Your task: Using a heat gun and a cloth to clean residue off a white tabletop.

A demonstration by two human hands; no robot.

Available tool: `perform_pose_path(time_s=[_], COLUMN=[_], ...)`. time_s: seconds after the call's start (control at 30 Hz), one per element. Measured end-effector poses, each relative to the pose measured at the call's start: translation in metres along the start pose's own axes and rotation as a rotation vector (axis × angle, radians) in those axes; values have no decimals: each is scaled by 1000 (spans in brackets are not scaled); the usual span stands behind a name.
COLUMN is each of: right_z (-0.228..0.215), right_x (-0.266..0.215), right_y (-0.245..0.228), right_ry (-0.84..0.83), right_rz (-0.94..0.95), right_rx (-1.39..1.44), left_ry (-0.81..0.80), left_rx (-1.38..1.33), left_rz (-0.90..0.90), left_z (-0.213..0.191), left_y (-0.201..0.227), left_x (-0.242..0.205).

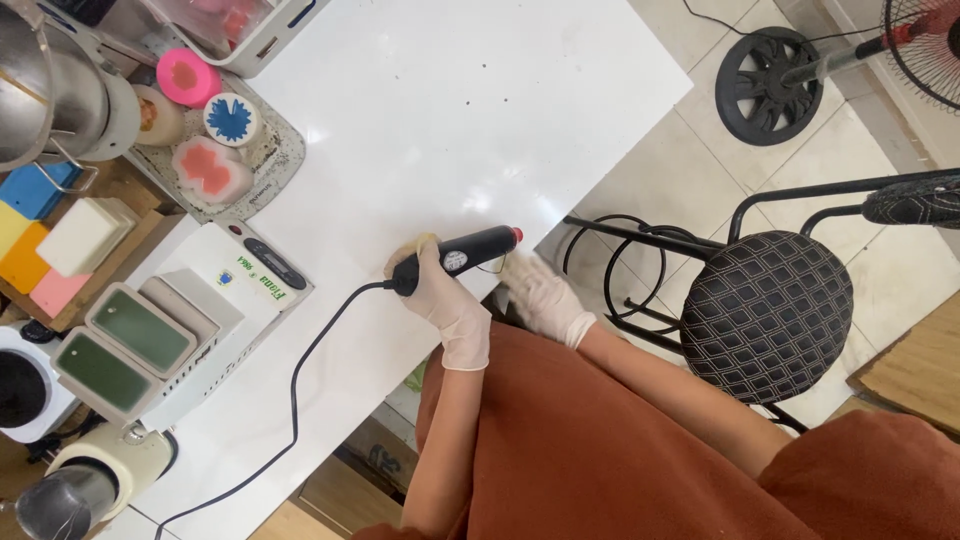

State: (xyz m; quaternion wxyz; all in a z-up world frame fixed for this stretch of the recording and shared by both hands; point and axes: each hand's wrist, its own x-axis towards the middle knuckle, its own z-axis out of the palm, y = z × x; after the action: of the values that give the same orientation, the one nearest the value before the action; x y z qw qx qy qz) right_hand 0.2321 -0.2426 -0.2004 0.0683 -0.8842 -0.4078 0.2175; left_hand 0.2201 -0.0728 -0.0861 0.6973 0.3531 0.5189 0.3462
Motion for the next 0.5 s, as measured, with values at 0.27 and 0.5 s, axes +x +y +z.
perform_pose_path(time_s=[0.27,0.5], right_z=[-57,-19], right_x=[25,29], right_y=[80,3], right_ry=[-40,171], right_rz=[72,-20], right_rx=[-617,-30], left_ry=[-36,-32], left_rx=[-134,-262], left_rz=[12,77], left_z=[-9,-23], left_y=[28,51], left_x=[6,7])
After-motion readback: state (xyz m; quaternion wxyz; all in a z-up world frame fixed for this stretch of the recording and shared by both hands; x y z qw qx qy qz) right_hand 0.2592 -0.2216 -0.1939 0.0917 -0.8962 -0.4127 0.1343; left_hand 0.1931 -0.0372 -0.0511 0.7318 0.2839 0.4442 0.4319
